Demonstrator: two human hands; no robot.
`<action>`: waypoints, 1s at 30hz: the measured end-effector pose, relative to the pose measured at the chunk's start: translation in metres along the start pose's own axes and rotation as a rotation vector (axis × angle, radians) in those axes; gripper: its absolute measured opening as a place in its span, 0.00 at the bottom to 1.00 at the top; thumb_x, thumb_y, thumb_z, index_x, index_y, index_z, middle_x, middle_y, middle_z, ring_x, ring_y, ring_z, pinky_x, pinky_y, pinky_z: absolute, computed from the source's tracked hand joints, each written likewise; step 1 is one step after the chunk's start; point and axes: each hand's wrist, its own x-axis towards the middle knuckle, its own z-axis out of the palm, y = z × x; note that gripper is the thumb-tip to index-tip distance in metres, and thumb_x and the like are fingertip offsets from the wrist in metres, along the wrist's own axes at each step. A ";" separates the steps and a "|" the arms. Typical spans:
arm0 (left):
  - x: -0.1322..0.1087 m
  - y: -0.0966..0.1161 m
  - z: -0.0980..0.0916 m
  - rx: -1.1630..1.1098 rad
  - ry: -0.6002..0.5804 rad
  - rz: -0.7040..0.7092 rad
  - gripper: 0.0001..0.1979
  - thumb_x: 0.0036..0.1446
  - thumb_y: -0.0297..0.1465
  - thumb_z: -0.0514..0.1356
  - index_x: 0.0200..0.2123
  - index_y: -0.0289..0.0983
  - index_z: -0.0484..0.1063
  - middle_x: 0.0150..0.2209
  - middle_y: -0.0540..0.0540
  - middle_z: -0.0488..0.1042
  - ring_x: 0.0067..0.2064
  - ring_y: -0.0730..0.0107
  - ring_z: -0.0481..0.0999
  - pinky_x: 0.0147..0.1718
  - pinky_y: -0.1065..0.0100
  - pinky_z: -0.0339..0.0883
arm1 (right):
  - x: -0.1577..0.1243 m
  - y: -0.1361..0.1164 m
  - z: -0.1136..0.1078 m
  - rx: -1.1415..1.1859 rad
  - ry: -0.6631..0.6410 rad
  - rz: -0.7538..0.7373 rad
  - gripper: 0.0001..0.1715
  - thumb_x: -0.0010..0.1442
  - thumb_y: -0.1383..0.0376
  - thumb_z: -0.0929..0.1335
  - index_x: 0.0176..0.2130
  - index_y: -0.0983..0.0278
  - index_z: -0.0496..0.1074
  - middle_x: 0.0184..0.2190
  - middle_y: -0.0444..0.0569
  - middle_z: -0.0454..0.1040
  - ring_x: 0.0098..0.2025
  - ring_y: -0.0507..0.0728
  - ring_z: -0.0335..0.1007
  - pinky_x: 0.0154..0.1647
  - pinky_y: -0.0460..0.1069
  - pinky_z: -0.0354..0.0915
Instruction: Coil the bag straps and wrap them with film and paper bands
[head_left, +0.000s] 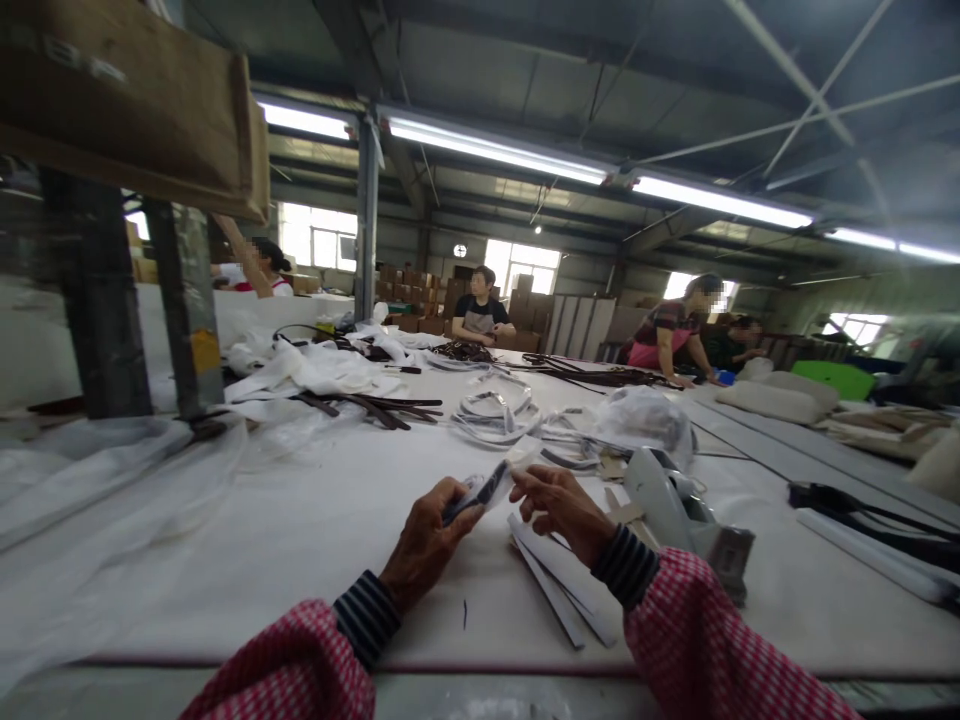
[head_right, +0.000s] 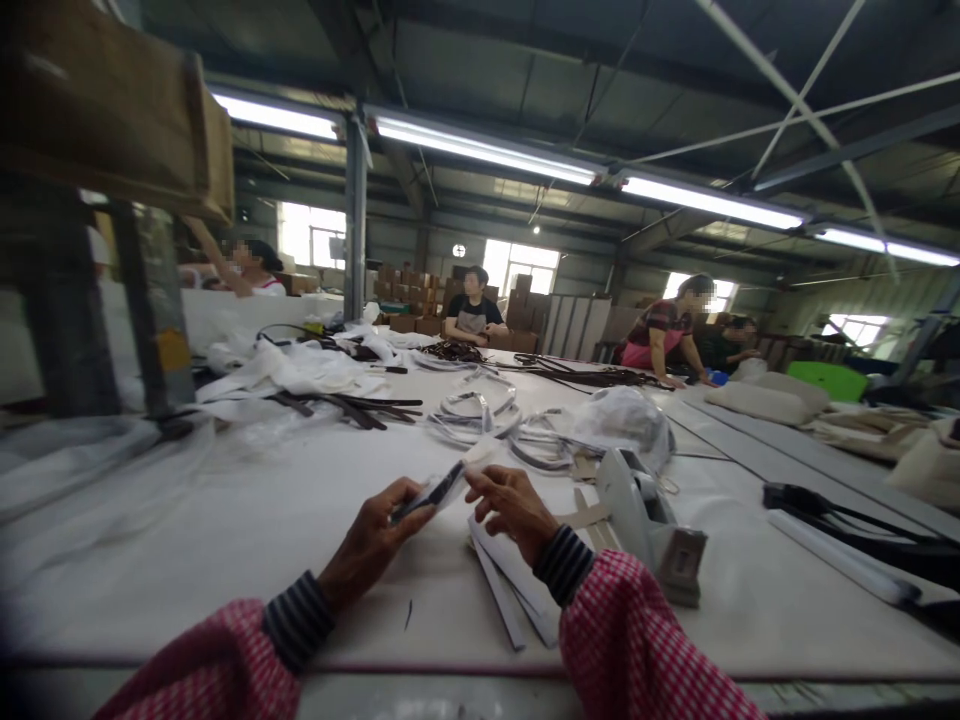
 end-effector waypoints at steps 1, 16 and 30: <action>0.000 0.000 0.001 -0.001 -0.020 -0.002 0.14 0.61 0.43 0.59 0.33 0.38 0.68 0.29 0.53 0.66 0.33 0.67 0.64 0.33 0.67 0.57 | 0.005 0.001 0.006 0.084 -0.009 0.010 0.26 0.52 0.47 0.76 0.34 0.66 0.73 0.31 0.45 0.72 0.25 0.48 0.62 0.21 0.43 0.51; 0.002 0.008 -0.004 -0.160 -0.056 -0.076 0.16 0.61 0.44 0.61 0.33 0.37 0.70 0.28 0.51 0.69 0.32 0.68 0.67 0.32 0.68 0.58 | 0.018 0.005 0.037 0.189 0.035 -0.127 0.23 0.50 0.54 0.77 0.24 0.66 0.67 0.16 0.38 0.60 0.17 0.44 0.48 0.18 0.44 0.39; -0.002 0.012 -0.006 -0.305 -0.272 -0.053 0.10 0.57 0.35 0.62 0.40 0.36 0.71 0.33 0.51 0.68 0.36 0.67 0.65 0.35 0.68 0.59 | 0.013 0.003 0.023 0.269 0.052 -0.080 0.25 0.48 0.53 0.79 0.27 0.66 0.67 0.18 0.36 0.59 0.18 0.44 0.47 0.18 0.43 0.40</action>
